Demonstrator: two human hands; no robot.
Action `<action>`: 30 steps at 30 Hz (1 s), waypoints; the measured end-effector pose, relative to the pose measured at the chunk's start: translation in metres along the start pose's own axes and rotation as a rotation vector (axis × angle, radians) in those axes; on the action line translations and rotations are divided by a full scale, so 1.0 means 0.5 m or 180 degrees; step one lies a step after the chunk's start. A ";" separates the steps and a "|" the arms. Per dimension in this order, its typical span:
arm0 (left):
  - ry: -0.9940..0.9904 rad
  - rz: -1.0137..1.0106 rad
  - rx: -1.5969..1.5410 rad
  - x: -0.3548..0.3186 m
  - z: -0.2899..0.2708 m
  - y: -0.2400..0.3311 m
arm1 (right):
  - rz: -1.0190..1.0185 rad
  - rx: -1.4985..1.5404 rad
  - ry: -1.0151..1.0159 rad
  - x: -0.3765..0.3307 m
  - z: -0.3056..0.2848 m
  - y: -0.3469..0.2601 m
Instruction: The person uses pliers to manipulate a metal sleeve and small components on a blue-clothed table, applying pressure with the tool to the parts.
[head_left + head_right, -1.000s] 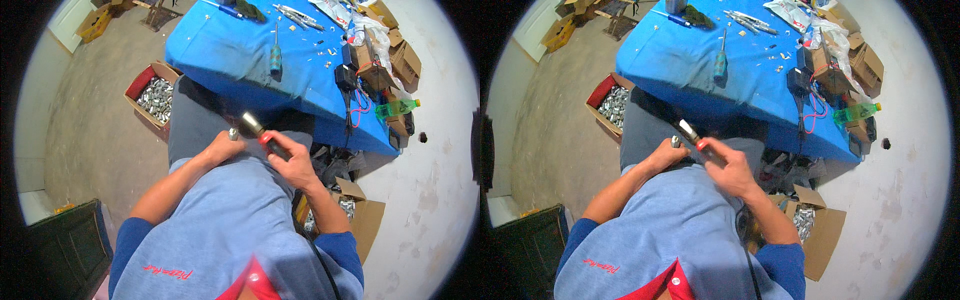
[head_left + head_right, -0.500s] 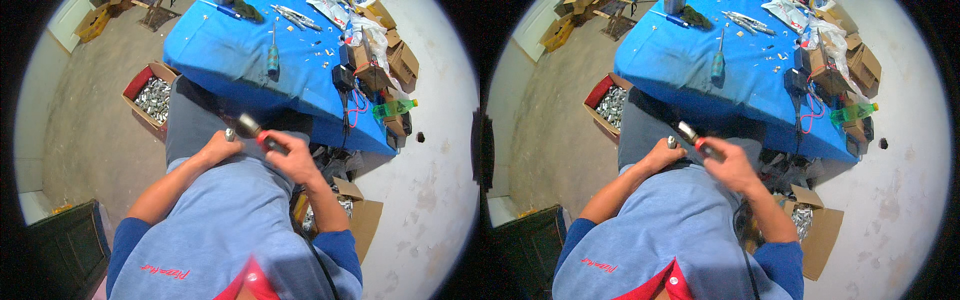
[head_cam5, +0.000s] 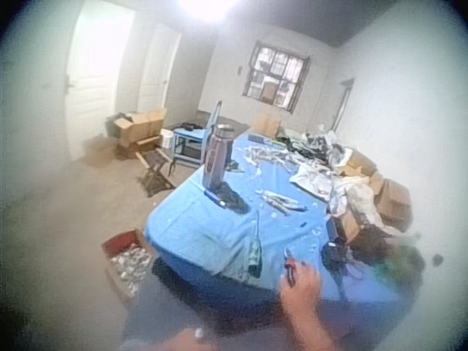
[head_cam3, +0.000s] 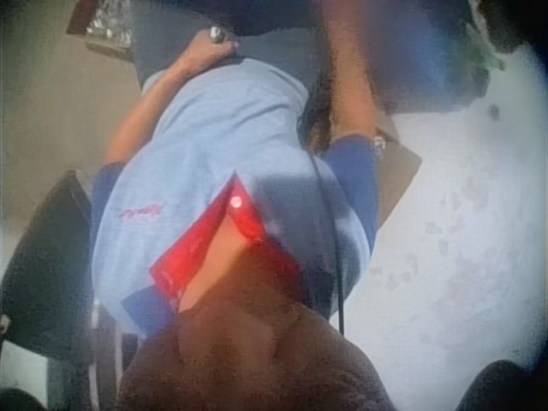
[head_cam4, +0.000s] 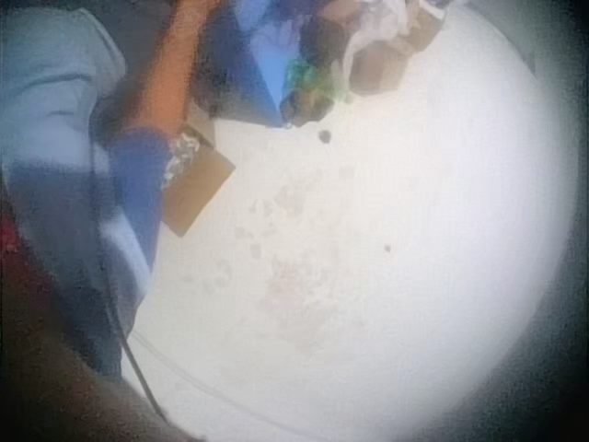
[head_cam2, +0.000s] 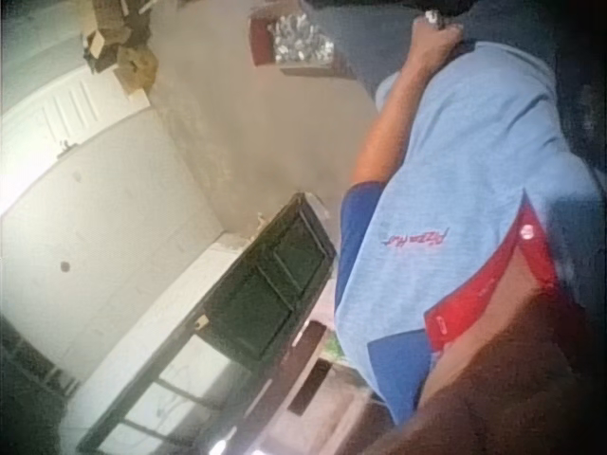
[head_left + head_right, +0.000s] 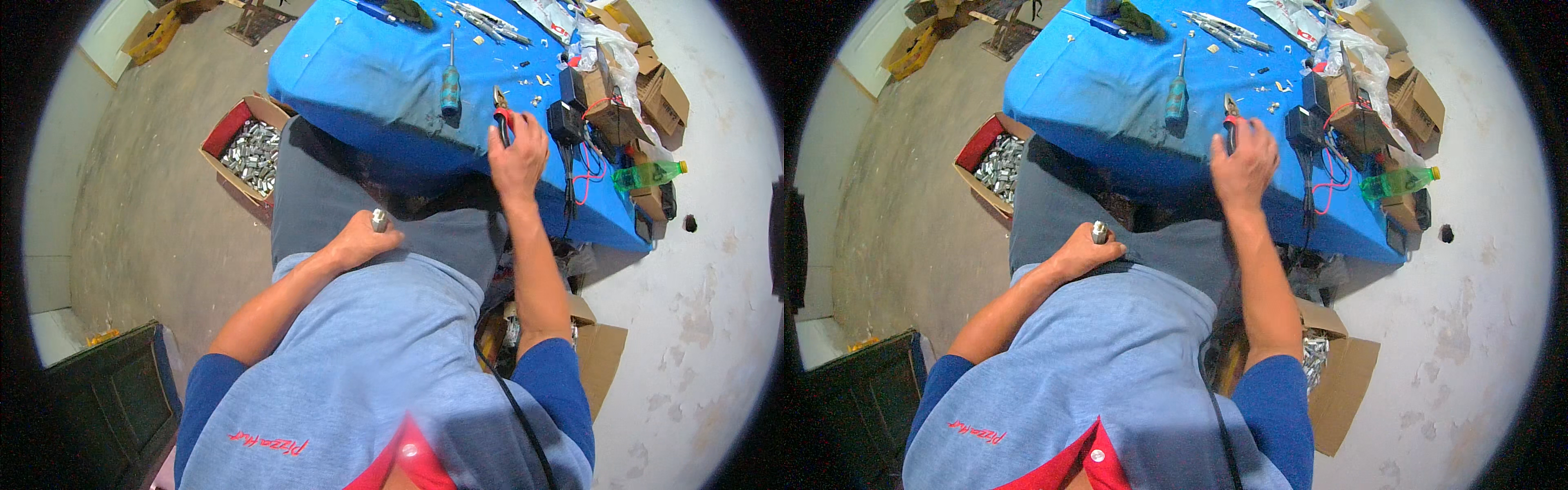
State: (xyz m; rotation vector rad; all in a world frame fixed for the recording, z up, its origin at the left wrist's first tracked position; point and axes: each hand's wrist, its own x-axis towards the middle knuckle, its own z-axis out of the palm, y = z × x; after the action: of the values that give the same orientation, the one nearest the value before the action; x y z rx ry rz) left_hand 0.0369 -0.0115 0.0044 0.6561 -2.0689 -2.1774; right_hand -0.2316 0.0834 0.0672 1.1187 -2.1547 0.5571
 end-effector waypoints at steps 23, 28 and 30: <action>-0.0555 -0.0304 -0.0129 0.010 0.005 -0.012 | 0.1674 0.4401 -0.4564 -0.101 -0.070 -0.162; -0.0644 -0.0397 0.0089 -0.007 -0.004 0.045 | 0.1897 0.4582 -0.4608 -0.115 -0.066 -0.137; -0.0665 -0.0377 0.0049 -0.006 0.001 0.040 | 0.1919 0.4715 -0.4711 -0.120 -0.058 -0.127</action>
State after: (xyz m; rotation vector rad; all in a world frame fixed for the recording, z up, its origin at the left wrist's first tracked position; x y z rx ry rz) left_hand 0.0347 -0.0119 0.0243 0.5899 -2.1998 -2.3911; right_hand -0.1426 0.1002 0.0502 1.9085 -3.3114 2.5002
